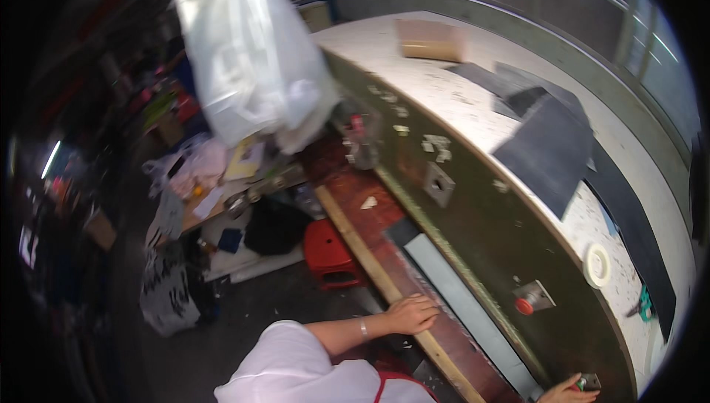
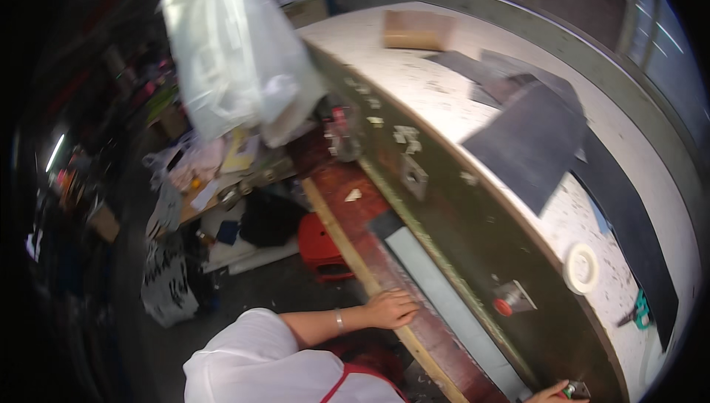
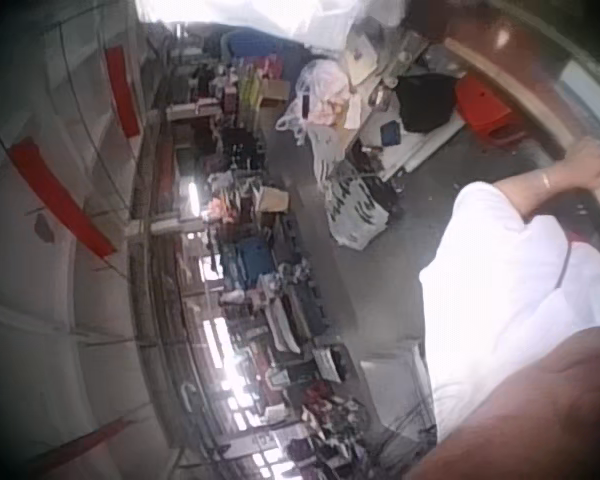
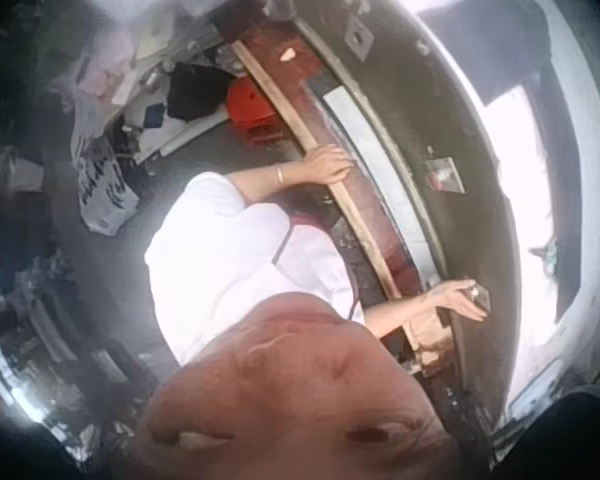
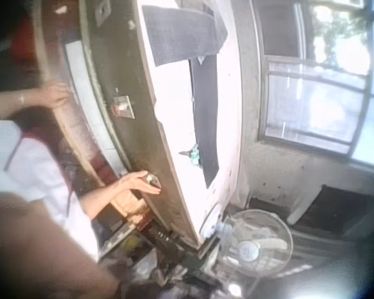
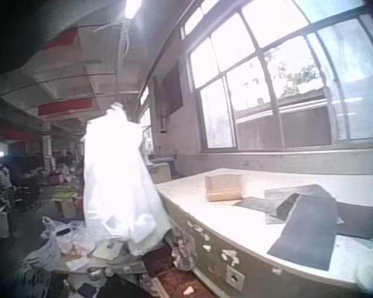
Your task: The person places sheets of foam or rubber material onto a cutting machine, presses a button to cut, and removes the cut pieces. They repeat this process with different colored sheets, stacking the cut pieces on a nearby table.
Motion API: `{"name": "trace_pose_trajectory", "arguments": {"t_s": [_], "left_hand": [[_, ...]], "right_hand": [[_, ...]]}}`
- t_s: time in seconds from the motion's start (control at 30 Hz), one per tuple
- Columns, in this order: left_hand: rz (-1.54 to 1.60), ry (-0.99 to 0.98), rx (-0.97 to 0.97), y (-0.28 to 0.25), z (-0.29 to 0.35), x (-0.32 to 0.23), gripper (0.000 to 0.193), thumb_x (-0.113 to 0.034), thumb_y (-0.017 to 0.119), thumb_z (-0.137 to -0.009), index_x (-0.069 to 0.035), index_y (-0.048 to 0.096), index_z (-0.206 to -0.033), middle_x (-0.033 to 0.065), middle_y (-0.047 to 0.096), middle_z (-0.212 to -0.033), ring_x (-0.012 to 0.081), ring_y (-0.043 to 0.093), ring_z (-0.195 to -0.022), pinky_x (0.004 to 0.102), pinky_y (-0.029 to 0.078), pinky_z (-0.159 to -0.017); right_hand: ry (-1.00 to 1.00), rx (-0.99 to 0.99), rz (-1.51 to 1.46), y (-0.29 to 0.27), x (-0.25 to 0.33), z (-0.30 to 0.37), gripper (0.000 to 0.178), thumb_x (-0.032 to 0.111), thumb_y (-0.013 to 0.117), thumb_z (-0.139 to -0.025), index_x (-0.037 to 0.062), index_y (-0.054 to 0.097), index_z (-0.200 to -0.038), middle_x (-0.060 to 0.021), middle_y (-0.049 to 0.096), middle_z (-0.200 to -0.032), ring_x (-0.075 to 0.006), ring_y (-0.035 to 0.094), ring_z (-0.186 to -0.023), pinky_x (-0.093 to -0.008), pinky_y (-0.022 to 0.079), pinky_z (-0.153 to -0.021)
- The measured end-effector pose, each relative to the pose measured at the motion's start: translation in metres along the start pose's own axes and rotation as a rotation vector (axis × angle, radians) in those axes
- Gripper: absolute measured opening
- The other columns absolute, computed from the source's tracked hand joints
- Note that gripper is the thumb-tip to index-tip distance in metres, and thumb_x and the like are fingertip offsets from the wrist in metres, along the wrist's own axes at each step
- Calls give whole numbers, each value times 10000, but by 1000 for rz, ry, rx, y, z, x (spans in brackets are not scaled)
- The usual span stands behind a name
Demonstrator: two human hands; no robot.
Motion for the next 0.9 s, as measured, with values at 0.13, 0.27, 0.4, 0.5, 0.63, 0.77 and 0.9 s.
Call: {"name": "trace_pose_trajectory", "arguments": {"t_s": [0.13,0.27,0.4,0.5,0.63,0.77,0.9], "left_hand": [[27,-17,-60,-6,14,3,121,-175,622,-781,-68,634,-835,70,610,-786,233,590,-779,356,477,-714],[61,-94,-160,-6,38,2,111,-127,635,-773,-57,630,-858,77,558,-811,255,547,-819,364,464,-748],[136,-88,-53,7,59,-3,207,-123,646,-776,-28,606,-955,113,520,-928,293,511,-939,393,435,-860],[120,-83,-9,10,73,-7,303,-142,647,-777,-14,595,-1047,151,536,-1044,326,490,-1083,423,362,-1020],[121,-54,59,-3,106,-19,442,-167,638,-817,-33,531,-1224,192,492,-1257,354,385,-1290,453,234,-1143],[388,-205,-9,-46,141,-15,355,-149,641,-831,-36,572,-1161,161,560,-1168,318,508,-1144,419,411,-988],[323,-331,-326,-123,160,-8,174,-100,656,-803,-32,647,-962,132,633,-850,319,602,-810,410,486,-715]], "right_hand": [[92,114,-276,-31,36,72,895,416,657,-853,-108,184,-1403,-372,354,-1325,-469,421,-1203,-528,377,-992],[-40,560,-252,-32,88,170,415,300,695,-836,-24,636,-1088,-229,658,-958,-368,630,-878,-432,514,-776],[-64,699,-355,-31,90,199,324,281,689,-843,-7,692,-991,-201,682,-904,-347,639,-812,-402,505,-765],[-58,718,-345,-31,78,204,321,268,692,-846,-30,686,-966,-195,685,-918,-326,650,-845,-384,510,-795],[-94,594,-254,-45,70,220,298,271,696,-845,-19,696,-916,-187,687,-886,-311,653,-825,-379,530,-754],[-127,618,-263,-55,63,242,379,339,667,-865,-20,687,-984,-195,681,-963,-320,647,-864,-395,534,-779],[56,696,-390,-65,47,262,221,185,651,-882,-30,653,-932,-104,652,-810,-185,599,-744,-302,491,-708]]}}
Point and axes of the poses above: each hand's wrist, its own z-axis away from the middle knuckle, its own y-axis out of the palm, x = y × z, the point moved 8 cm from there along -z, towards the middle knuckle
